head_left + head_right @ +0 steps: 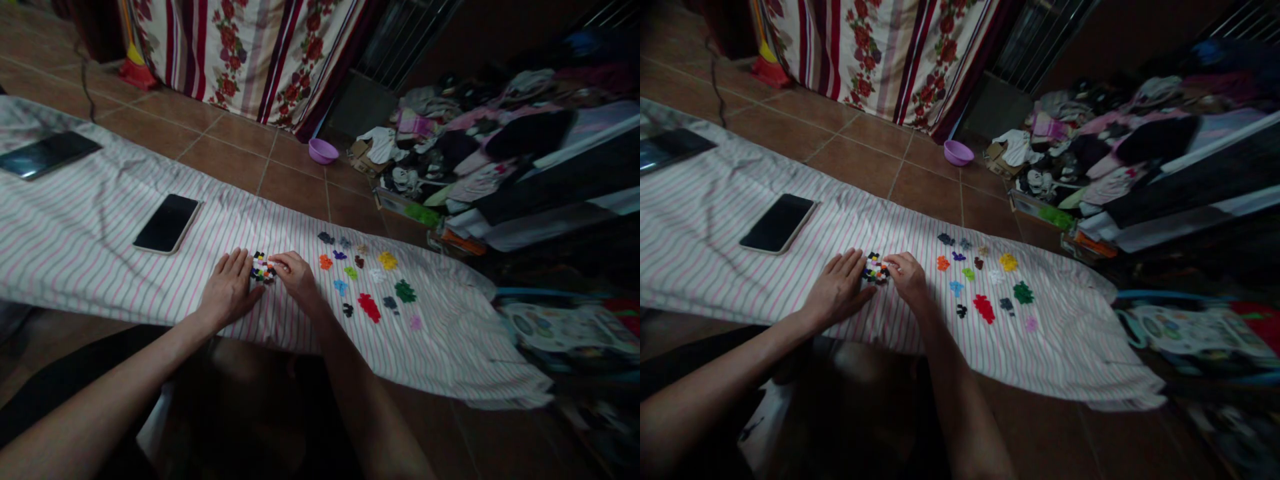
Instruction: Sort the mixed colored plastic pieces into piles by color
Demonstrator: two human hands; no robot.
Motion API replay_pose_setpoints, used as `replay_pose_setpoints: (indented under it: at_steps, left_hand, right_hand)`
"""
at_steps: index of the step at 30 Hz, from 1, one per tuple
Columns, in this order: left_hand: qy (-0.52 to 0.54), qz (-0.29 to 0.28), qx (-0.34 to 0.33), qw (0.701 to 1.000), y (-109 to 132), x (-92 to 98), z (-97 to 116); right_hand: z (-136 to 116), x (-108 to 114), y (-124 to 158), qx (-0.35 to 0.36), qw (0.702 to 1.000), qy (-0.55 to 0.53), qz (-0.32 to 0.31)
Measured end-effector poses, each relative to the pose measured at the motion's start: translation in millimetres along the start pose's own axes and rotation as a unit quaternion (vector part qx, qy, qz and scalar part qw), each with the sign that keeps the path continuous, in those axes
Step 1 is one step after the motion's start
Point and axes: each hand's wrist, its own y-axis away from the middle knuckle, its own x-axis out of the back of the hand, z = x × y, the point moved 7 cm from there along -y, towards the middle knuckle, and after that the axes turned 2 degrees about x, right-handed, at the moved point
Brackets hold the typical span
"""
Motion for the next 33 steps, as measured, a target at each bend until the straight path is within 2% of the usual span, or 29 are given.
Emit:
replay_pose_setpoints:
  at_steps: [18, 26, 33]
  left_hand:
    - [-0.005, -0.009, 0.002, 1.000, -0.7, 0.5, -0.5]
    - [-0.008, -0.003, 0.001, 1.000, -0.6, -0.3, -1.2]
    - [-0.002, -0.022, 0.008, 1.000, -1.2, -1.1, -1.3]
  right_hand:
    - [-7.7, 13.2, 15.5, -0.011, 0.996, 0.012, 0.088]
    - [-5.1, 18.1, 28.0, -0.039, 0.994, 0.000, 0.101]
    - [0.4, 30.3, 41.4, -0.071, 0.993, 0.006, 0.092]
